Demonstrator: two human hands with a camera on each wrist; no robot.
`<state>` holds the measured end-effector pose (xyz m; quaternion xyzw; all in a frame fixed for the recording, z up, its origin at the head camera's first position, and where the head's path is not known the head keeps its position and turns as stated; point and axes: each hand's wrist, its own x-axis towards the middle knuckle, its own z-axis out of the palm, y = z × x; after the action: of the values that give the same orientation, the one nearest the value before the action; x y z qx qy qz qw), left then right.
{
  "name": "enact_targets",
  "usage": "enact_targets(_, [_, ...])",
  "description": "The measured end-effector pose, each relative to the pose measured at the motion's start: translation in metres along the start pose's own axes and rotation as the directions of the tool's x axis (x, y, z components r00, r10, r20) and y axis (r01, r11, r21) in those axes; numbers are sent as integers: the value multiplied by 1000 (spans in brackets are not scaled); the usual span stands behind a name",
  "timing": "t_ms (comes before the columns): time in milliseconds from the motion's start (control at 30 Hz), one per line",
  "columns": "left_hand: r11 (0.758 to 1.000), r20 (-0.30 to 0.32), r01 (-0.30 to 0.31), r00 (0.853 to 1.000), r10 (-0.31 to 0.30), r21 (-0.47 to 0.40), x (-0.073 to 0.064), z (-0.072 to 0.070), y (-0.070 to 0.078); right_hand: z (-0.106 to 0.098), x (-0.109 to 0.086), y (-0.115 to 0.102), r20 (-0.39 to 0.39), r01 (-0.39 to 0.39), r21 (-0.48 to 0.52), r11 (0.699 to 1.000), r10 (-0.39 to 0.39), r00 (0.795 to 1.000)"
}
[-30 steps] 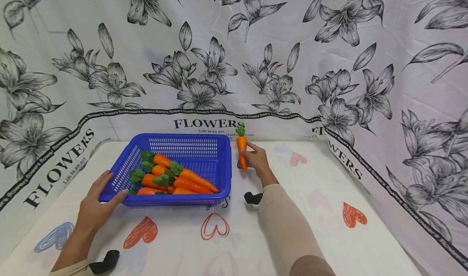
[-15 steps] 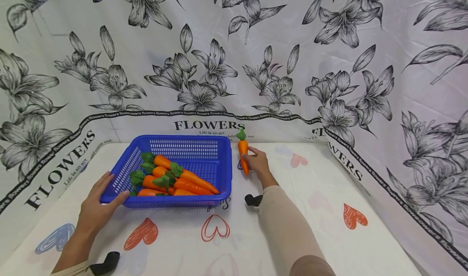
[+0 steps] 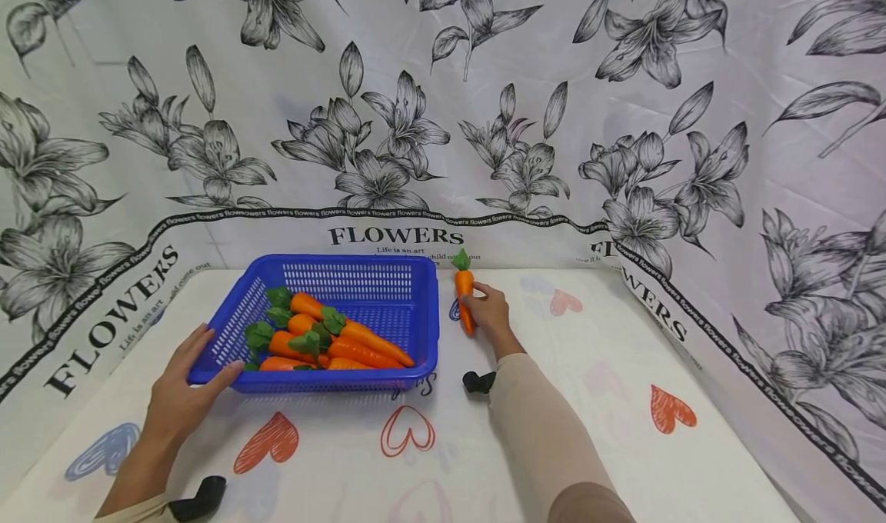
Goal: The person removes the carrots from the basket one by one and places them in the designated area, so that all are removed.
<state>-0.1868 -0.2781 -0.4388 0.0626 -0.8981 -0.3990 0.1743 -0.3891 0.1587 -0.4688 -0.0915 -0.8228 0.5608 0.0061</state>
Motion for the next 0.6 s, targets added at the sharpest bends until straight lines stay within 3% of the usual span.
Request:
enact_targets(233, [1000, 3, -8, 1000, 8, 1, 0, 0, -1, 4, 1, 0, -39, -27, -57, 998, 25, 999])
enact_targets(600, [1000, 4, -2, 1000, 2, 11, 0, 0, -1, 9, -3, -2, -134, 23, -135, 991, -41, 990])
